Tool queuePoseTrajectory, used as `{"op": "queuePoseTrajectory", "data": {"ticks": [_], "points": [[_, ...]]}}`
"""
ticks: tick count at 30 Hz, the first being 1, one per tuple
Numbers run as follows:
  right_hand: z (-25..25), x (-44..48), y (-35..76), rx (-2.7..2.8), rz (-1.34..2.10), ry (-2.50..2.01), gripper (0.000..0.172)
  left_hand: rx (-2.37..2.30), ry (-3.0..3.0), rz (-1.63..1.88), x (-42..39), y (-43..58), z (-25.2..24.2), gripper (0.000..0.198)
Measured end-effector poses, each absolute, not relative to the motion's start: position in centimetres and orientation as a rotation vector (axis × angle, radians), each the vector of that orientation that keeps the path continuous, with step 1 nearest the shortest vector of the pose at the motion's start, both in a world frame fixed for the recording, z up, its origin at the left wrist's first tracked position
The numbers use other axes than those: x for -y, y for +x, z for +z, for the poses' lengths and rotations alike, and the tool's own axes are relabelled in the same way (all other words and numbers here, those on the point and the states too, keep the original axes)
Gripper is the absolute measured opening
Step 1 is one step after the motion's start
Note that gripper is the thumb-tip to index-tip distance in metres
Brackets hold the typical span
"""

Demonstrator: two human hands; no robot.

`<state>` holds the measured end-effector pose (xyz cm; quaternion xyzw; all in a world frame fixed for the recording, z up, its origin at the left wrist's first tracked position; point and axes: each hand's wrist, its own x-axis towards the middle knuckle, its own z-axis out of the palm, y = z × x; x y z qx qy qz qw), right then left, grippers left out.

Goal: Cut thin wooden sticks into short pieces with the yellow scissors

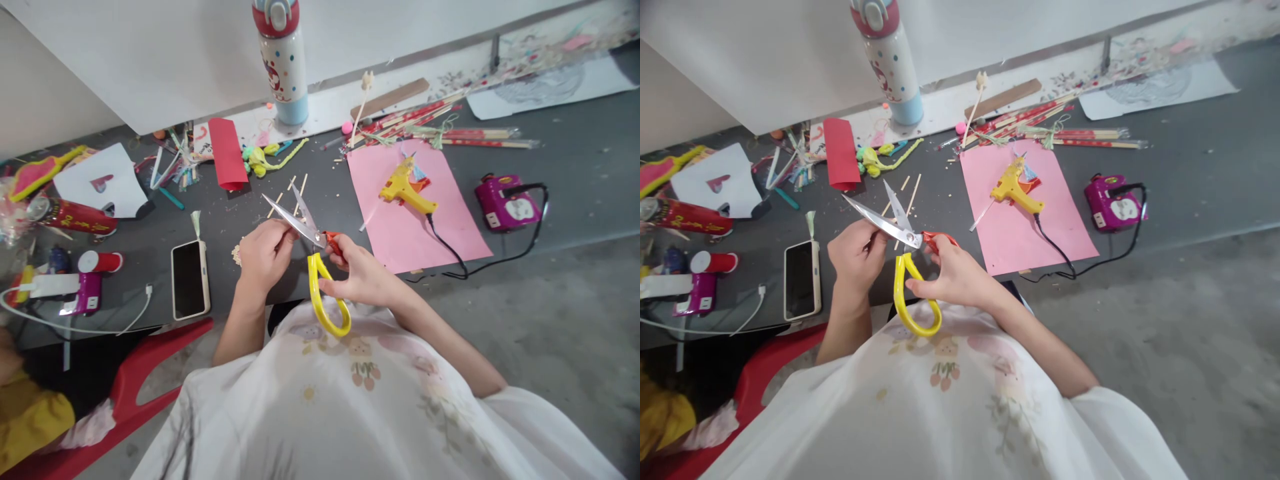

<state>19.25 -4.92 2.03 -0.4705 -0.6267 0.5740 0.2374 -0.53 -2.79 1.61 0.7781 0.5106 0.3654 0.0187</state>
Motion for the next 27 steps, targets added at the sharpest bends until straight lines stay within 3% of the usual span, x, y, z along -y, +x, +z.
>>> {"op": "queuePoseTrajectory", "data": {"ticks": [7, 27], "points": [[2.04, 4.80, 19.19, 1.707, 1.603, -1.295, 0.064, -1.566, 2.425, 1.139, 2.77, -0.53, 1.71, 0.018], [1.71, 4.48, 19.26, 1.687, 1.668, -1.339, 0.046, -1.555, 2.413, 0.992, 1.90, -0.82, 1.37, 0.028]]}}
